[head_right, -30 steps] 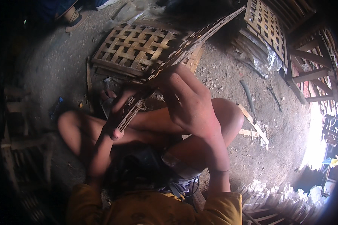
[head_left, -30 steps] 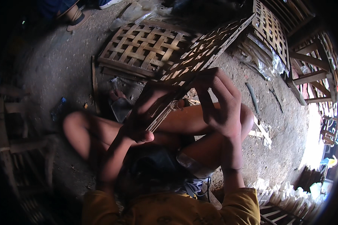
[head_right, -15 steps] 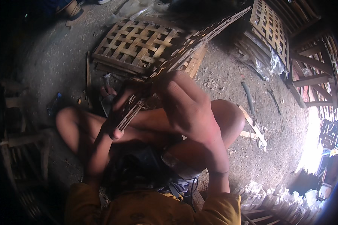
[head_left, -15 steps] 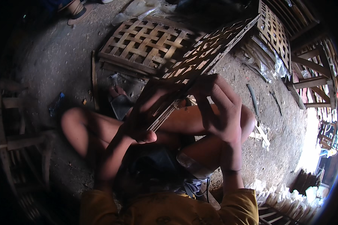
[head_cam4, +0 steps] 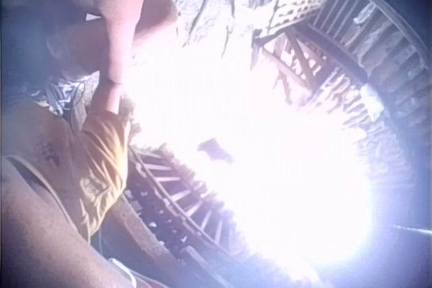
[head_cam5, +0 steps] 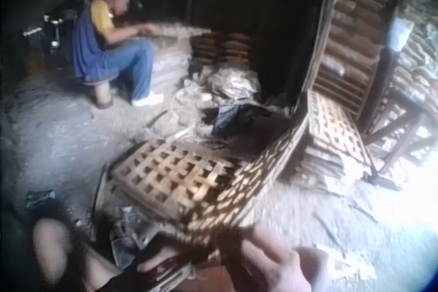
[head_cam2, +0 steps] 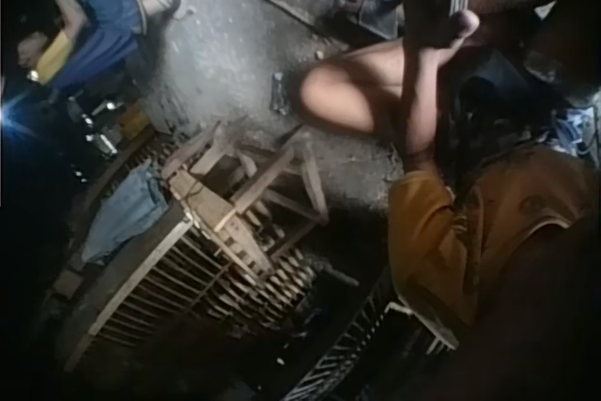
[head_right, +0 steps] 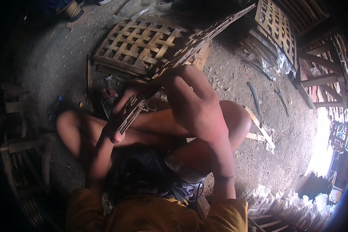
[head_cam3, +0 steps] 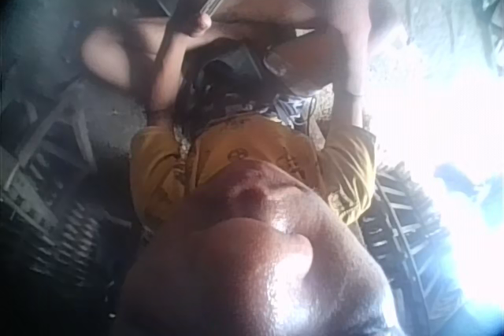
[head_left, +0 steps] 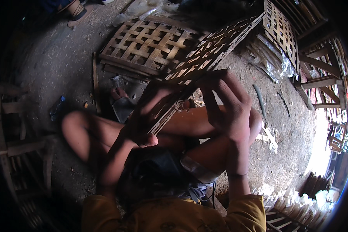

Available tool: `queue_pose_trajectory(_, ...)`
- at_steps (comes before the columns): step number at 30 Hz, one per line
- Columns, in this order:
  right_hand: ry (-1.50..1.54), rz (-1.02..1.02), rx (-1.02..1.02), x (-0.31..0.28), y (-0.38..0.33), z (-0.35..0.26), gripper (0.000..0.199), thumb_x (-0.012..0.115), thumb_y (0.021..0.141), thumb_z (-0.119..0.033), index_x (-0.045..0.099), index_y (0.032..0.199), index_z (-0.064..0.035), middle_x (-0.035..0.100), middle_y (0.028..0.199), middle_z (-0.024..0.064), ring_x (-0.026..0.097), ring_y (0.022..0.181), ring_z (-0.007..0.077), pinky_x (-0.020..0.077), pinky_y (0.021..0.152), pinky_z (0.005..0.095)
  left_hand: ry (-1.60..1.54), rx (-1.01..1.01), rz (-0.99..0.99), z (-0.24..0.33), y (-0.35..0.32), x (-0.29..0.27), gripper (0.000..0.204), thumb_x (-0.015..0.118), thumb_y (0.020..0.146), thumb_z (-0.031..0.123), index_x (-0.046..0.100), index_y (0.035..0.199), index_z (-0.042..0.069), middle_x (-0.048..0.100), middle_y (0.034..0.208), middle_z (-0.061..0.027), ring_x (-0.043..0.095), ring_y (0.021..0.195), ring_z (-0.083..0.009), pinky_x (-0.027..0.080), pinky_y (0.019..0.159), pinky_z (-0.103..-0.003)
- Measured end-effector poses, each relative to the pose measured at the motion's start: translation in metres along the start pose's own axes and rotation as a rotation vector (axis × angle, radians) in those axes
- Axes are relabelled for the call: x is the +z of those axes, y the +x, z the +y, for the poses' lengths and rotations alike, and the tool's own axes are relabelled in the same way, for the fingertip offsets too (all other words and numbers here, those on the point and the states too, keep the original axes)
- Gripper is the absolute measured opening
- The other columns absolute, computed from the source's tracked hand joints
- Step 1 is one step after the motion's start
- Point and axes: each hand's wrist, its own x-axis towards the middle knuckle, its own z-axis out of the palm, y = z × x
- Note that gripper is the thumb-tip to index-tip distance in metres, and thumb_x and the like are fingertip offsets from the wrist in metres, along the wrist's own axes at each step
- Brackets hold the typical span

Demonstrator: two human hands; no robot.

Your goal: The person sits on the floor and assembles a wooden lattice panel by hand, interlocking slats and adjusting the frame. They handle multiple lattice pieces, aligning and fitting them together without visible tools.

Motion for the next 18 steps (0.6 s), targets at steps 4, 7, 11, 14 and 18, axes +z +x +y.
queue_pose_trajectory(4,0.025,-0.006,0.015,0.002,-0.002,-0.006,0.026,0.072,0.079,0.011,0.072,0.101,-0.0017,0.069,0.099,0.0113,0.070,0.090,0.0273,0.0564,0.075,0.0346,-0.188,0.024,0.057,-0.004,0.000,0.008,0.125,0.048,0.077,0.094,0.042,0.148,-0.009,0.049,0.143,-0.0225,0.054,0.127,-0.0322,0.044,0.106,-0.047)
queue_pose_trajectory(7,0.019,-0.033,0.043,0.000,-0.003,-0.011,0.026,0.072,0.079,0.011,0.072,0.102,-0.0021,0.069,0.099,0.0110,0.070,0.089,0.0272,0.0565,0.075,0.0344,-0.233,-0.035,0.114,0.003,-0.001,0.017,0.123,0.049,0.078,0.093,0.043,0.148,-0.008,0.049,0.143,-0.0218,0.053,0.128,-0.0322,0.042,0.107,-0.047)
queue_pose_trajectory(11,-0.112,-0.034,0.051,-0.003,-0.005,-0.019,0.026,0.071,0.080,0.011,0.071,0.102,-0.0028,0.068,0.099,0.0107,0.069,0.089,0.0277,0.0560,0.075,0.0351,0.194,0.003,-0.082,0.014,0.007,-0.009,0.121,0.052,0.077,0.092,0.045,0.148,-0.006,0.048,0.144,-0.0208,0.050,0.131,-0.0325,0.040,0.109,-0.048)
queue_pose_trajectory(14,-0.165,-0.036,0.065,-0.002,-0.004,-0.020,0.025,0.069,0.081,0.010,0.071,0.102,-0.0038,0.068,0.098,0.0100,0.068,0.089,0.0282,0.0554,0.075,0.0364,0.178,-0.015,-0.037,0.023,0.011,-0.002,0.121,0.054,0.077,0.092,0.046,0.148,-0.006,0.049,0.144,-0.0204,0.049,0.132,-0.0326,0.038,0.110,-0.048)
queue_pose_trajectory(18,-0.176,-0.030,0.100,-0.002,-0.002,-0.024,0.024,0.068,0.082,0.009,0.071,0.102,-0.0046,0.067,0.099,0.0099,0.068,0.090,0.0290,0.0550,0.076,0.0373,0.022,0.018,0.013,0.005,0.002,0.001,0.122,0.054,0.076,0.093,0.046,0.147,-0.006,0.049,0.142,-0.0205,0.050,0.131,-0.0323,0.039,0.110,-0.048)
